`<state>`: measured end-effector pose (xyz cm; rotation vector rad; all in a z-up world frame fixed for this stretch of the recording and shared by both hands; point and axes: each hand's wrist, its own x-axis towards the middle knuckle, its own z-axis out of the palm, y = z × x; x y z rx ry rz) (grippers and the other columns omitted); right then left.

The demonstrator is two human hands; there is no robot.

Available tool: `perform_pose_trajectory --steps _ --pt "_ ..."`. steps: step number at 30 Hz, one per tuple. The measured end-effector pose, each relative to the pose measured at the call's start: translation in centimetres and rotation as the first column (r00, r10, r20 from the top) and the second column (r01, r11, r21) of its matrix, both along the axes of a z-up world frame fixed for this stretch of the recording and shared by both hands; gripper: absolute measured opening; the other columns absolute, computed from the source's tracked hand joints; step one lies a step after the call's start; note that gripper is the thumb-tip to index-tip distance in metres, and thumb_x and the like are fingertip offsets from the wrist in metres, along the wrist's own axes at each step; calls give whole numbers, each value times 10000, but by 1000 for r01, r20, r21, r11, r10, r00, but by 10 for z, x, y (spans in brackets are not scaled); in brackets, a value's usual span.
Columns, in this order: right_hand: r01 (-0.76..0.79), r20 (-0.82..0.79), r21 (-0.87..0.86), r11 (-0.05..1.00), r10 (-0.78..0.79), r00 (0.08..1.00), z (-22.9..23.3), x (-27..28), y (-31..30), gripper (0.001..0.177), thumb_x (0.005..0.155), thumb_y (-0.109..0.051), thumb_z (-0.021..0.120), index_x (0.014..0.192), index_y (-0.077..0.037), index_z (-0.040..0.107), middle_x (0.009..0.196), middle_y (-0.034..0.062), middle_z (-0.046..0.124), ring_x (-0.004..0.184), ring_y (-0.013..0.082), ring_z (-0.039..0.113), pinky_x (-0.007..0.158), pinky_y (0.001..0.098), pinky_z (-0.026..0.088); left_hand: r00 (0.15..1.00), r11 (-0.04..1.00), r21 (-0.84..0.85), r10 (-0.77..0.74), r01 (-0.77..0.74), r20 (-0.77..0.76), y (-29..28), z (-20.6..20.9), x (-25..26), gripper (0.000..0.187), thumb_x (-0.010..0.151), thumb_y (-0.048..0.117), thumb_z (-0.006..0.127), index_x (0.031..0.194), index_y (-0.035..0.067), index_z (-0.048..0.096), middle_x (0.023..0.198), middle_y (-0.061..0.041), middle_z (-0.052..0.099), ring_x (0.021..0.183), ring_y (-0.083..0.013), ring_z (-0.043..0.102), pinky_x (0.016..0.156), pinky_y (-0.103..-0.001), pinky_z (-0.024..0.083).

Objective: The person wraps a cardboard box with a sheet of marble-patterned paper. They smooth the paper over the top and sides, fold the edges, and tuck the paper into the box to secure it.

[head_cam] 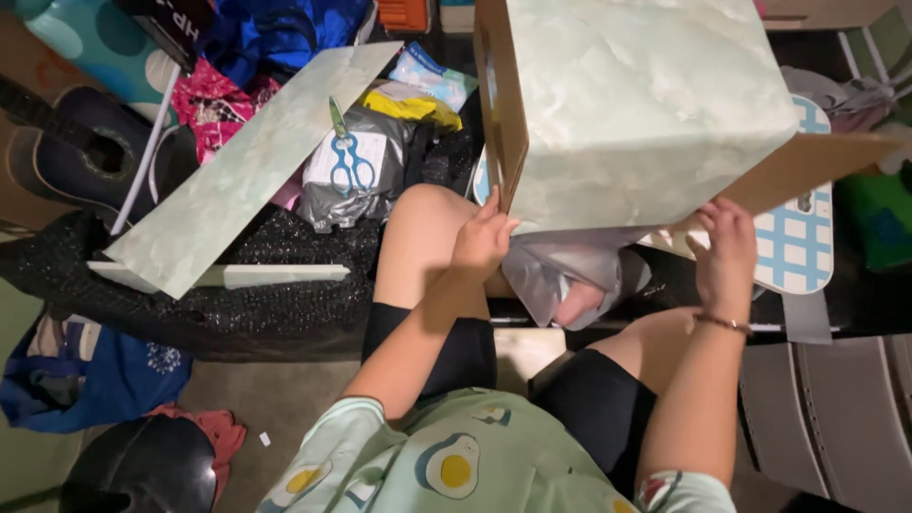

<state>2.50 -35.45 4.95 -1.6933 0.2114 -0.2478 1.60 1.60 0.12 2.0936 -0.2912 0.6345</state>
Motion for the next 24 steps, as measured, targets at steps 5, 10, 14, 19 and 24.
perform_pose_trajectory --steps 5,10,14,19,24 --pt "139 160 -229 964 -103 982 -41 41 8 389 1030 -281 748 1246 -14 566 1114 79 617 995 229 560 884 375 498 999 1000 -5 -3 2 -55 -2 10 -3 213 931 229 706 825 46 690 1442 -226 562 896 -429 687 770 -467 573" --pt "306 199 -609 732 -233 952 -23 38 11 792 985 -378 859 1413 95 392 1381 279 456 1245 407 450 1096 457 406 999 1000 7 27 -27 20 -5 2 -3 251 949 224 706 801 31 647 1433 -248 578 862 -439 684 725 -479 572" --pt "432 459 -494 754 -196 867 34 28 63 954 1087 -317 740 1688 29 85 1757 298 31 1658 411 56 1382 490 99 996 1000 -7 18 -18 89 -6 -2 -3 217 951 214 701 840 33 659 1412 -286 567 868 -446 678 723 -471 583" --pt "616 627 -454 643 -261 734 21 58 156 738 1185 -301 398 1647 32 -70 1728 272 -100 1648 380 -71 1345 454 -12 996 998 53 29 -33 84 -6 1 -5 185 963 200 696 871 44 661 1421 -283 578 879 -441 684 744 -470 587" --pt "431 682 -491 757 27 730 -16 19 243 878 1024 -232 508 1647 55 -41 1701 302 -106 1613 443 -96 1334 554 -20 994 997 51 54 -59 94 -7 8 -8 126 906 168 655 915 48 694 1404 -301 578 837 -426 693 725 -470 580"
